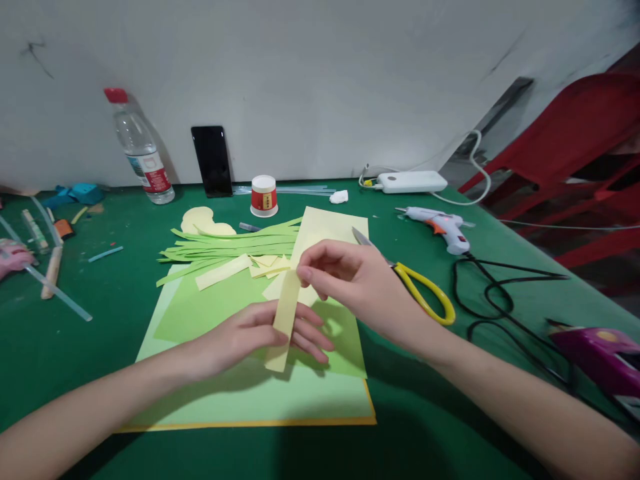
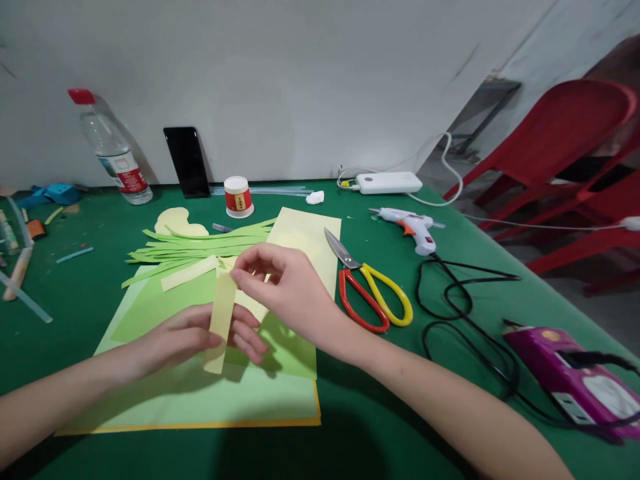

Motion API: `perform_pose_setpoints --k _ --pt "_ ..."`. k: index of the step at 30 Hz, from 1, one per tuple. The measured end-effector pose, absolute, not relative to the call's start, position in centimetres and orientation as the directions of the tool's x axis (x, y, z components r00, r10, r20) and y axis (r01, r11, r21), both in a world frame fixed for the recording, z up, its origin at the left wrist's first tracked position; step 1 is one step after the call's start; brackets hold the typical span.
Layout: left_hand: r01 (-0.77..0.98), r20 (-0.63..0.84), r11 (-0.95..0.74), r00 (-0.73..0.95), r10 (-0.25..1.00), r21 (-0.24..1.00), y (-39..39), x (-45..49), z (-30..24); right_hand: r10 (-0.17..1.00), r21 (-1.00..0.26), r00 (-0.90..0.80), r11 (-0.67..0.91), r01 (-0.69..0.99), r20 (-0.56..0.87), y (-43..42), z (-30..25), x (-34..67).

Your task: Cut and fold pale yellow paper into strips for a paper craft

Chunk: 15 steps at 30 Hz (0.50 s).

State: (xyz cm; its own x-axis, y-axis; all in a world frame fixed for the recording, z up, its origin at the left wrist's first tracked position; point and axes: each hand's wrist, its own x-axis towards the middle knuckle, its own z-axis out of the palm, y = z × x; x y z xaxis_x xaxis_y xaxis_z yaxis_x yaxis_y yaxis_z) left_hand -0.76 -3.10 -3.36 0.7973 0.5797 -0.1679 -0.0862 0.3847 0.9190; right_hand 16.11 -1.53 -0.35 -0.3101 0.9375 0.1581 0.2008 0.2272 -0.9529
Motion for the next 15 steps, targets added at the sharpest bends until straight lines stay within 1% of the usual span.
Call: perform_pose_setpoints --k 3,7,11,15 --pt "-0.112 -0.243 0.449 0.714 0.657 0.887 -3.0 -0.5 -3.5 0.933 -0.963 -0.331 0.207 0.173 0.141 -1.4 -0.9 15.9" --pt "-0.06 -0.345 0.47 0.599 0.723 0.881 -2.9 -0.5 -3.4 0.926 -0.943 -0.335 0.253 0.214 0.173 -1.0 -1.7 15.8" --pt "0.04 -0.375 0.414 0.51 0.774 0.909 -3.1 -0.6 -3.7 0.92 -0.865 -0.354 0.308 0.396 0.165 0.1 -2.1 16.0" --pt "0.074 -0.346 0.358 0.49 0.8 0.931 -2.9 -0.5 -4.7 0.945 -0.732 -0.288 0.305 0.609 0.154 1.5 -2.2 18.4"
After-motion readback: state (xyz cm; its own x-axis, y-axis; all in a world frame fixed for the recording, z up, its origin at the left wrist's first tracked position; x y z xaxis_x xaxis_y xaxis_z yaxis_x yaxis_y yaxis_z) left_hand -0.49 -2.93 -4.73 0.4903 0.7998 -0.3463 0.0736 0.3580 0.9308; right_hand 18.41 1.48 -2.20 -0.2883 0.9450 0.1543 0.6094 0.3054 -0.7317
